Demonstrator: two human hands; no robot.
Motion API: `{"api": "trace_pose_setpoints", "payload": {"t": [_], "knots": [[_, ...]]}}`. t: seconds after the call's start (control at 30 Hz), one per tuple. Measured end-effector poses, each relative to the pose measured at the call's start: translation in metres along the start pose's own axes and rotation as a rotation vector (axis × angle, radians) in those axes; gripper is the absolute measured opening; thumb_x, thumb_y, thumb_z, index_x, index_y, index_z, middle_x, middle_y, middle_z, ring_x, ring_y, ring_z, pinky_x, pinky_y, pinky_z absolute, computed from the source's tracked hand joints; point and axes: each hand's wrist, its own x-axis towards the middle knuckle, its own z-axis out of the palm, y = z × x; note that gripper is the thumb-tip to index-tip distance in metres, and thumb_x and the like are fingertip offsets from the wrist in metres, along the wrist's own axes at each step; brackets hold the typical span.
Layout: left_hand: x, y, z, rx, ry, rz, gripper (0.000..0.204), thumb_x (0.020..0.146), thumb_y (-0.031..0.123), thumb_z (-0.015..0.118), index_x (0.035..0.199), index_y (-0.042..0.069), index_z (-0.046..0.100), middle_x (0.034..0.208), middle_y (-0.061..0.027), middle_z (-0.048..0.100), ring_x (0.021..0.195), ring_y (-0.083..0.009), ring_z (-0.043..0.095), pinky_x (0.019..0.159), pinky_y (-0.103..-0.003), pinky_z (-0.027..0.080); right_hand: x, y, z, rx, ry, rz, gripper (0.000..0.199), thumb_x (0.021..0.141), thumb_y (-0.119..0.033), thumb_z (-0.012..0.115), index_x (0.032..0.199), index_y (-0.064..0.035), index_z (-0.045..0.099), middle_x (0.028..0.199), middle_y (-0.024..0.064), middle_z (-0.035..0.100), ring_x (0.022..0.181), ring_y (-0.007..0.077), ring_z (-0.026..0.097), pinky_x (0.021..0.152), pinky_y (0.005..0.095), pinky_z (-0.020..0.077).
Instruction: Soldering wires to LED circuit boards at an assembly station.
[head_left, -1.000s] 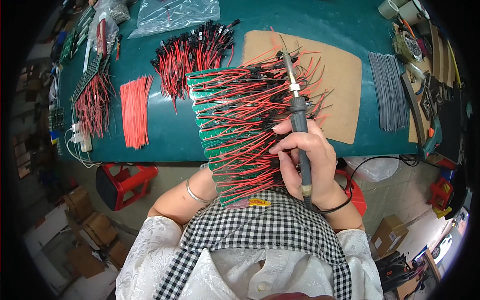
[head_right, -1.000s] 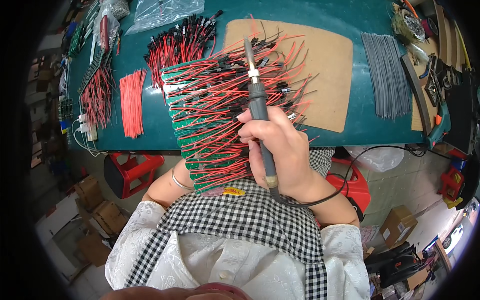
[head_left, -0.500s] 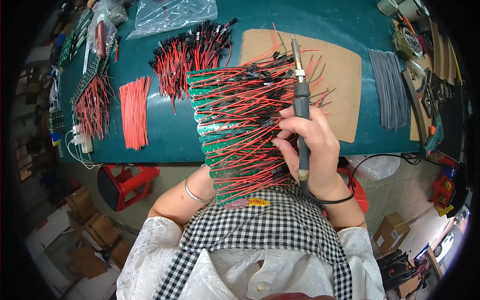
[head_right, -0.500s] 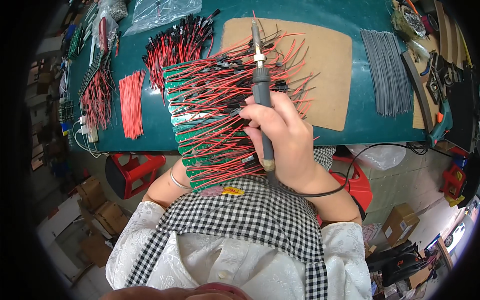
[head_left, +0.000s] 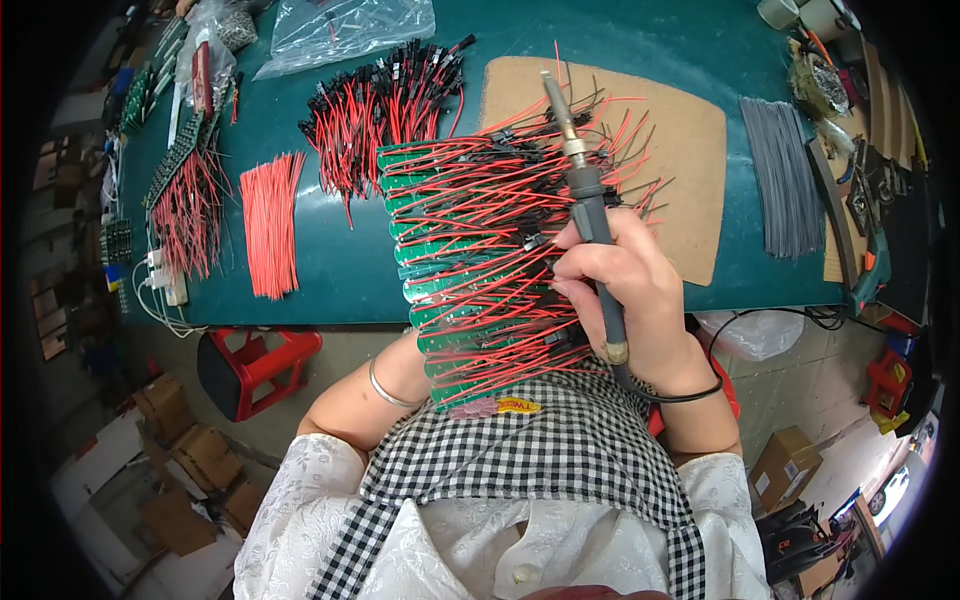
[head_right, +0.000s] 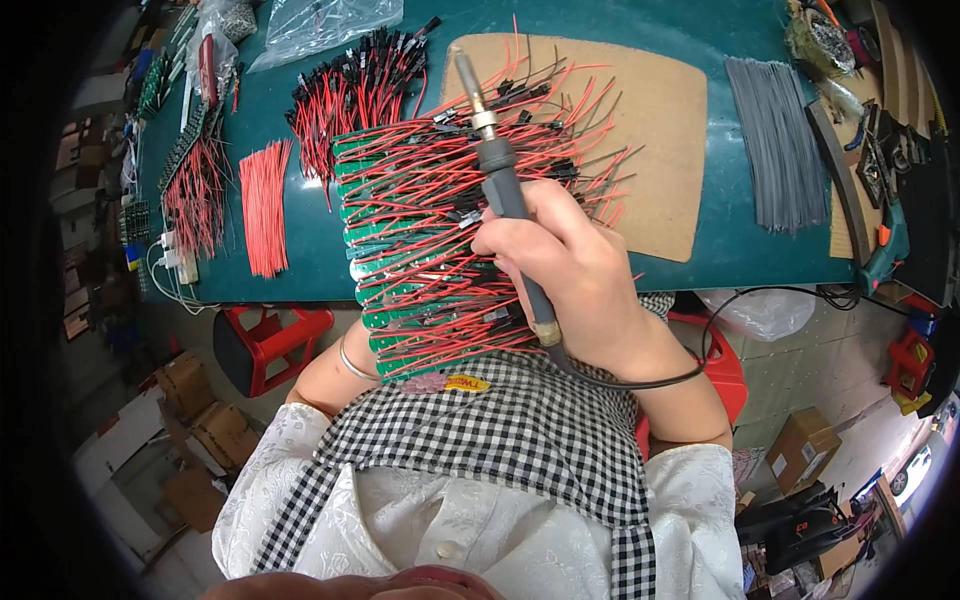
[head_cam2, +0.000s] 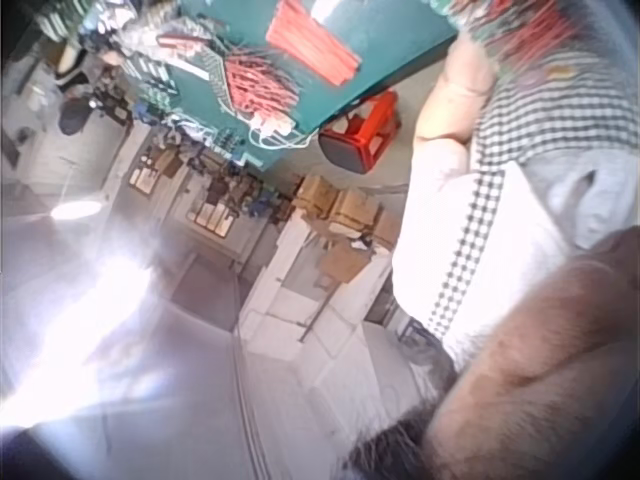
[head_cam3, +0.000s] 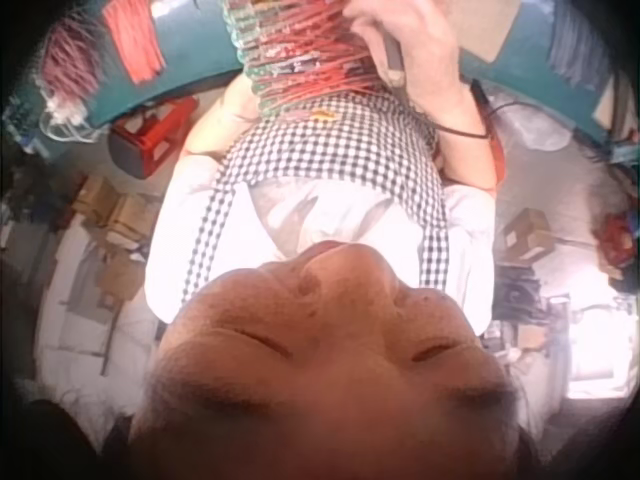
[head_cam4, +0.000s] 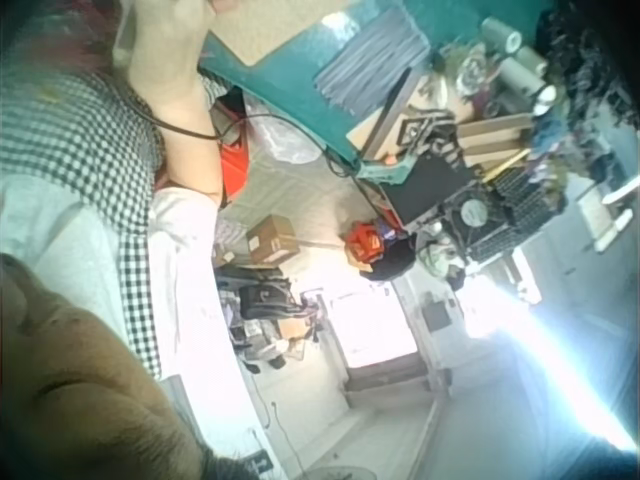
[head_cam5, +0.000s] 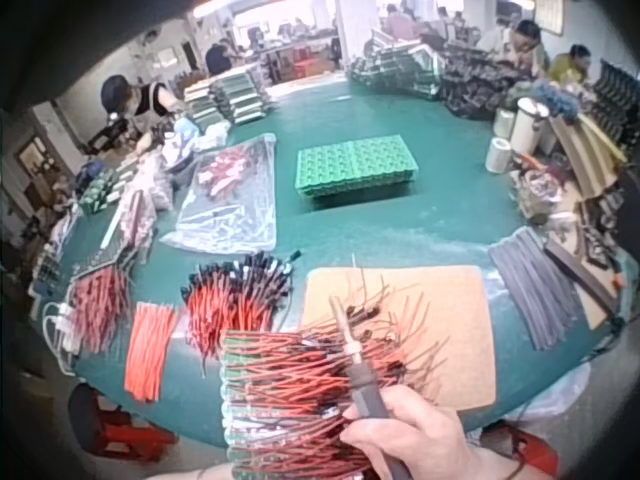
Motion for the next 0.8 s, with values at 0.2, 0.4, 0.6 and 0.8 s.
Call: {"api": "trace_pose_setpoints", "payload": {"t": [0.2, 0.4, 0.6, 0.8], "knots": [[0.000, -0.001, 0.000, 0.003, 0.011, -0.001, 0.040, 0.108, 0.028, 0.049, 0.135, 0.000, 0.057, 0.129, -0.0173, 0.066, 0.112, -0.0272, 0.068, 0.094, -0.040, 0.060, 0.010, -0.009, -0.013, -0.098, -0.188, 0.064, 0.038, 0.072, 0.014, 0.075, 0.103, -0.0043, 0.064, 0.102, 0.0153, 0.064, 0.082, 0.0265, 0.068, 0.069, 0.0346, 0.0574], [0.000, 0.000, -0.001, 0.006, 0.017, -0.002, 0.040, 0.108, 0.028, 0.049, 0.135, 0.000, 0.057, 0.129, -0.0172, 0.066, 0.112, -0.0271, 0.068, 0.094, -0.040, 0.060, 0.013, -0.011, -0.015, -0.086, -0.191, 0.068, 0.039, 0.072, 0.015, 0.074, 0.104, -0.0047, 0.063, 0.102, 0.0157, 0.064, 0.078, 0.0247, 0.068, 0.067, 0.0334, 0.0572], [-0.001, 0.000, -0.001, 0.006, 0.024, -0.002, 0.039, 0.108, 0.028, 0.049, 0.135, 0.000, 0.057, 0.129, -0.0172, 0.066, 0.112, -0.0270, 0.068, 0.094, -0.040, 0.060, 0.013, -0.008, -0.015, 0.009, -0.216, 0.110, 0.039, 0.072, 0.016, 0.074, 0.103, -0.0038, 0.062, 0.101, 0.0155, 0.063, 0.076, 0.0215, 0.065, 0.068, 0.0310, 0.0554], [0.000, 0.000, -0.002, 0.006, 0.022, -0.007, 0.039, 0.108, 0.027, 0.049, 0.135, 0.000, 0.057, 0.129, -0.0171, 0.066, 0.112, -0.0269, 0.068, 0.094, -0.040, 0.060, 0.009, -0.002, -0.009, 0.007, -0.126, 0.096, 0.040, 0.072, 0.017, 0.074, 0.104, -0.0041, 0.063, 0.101, 0.0139, 0.062, 0.073, 0.0183, 0.063, 0.066, 0.0300, 0.0538]]}}
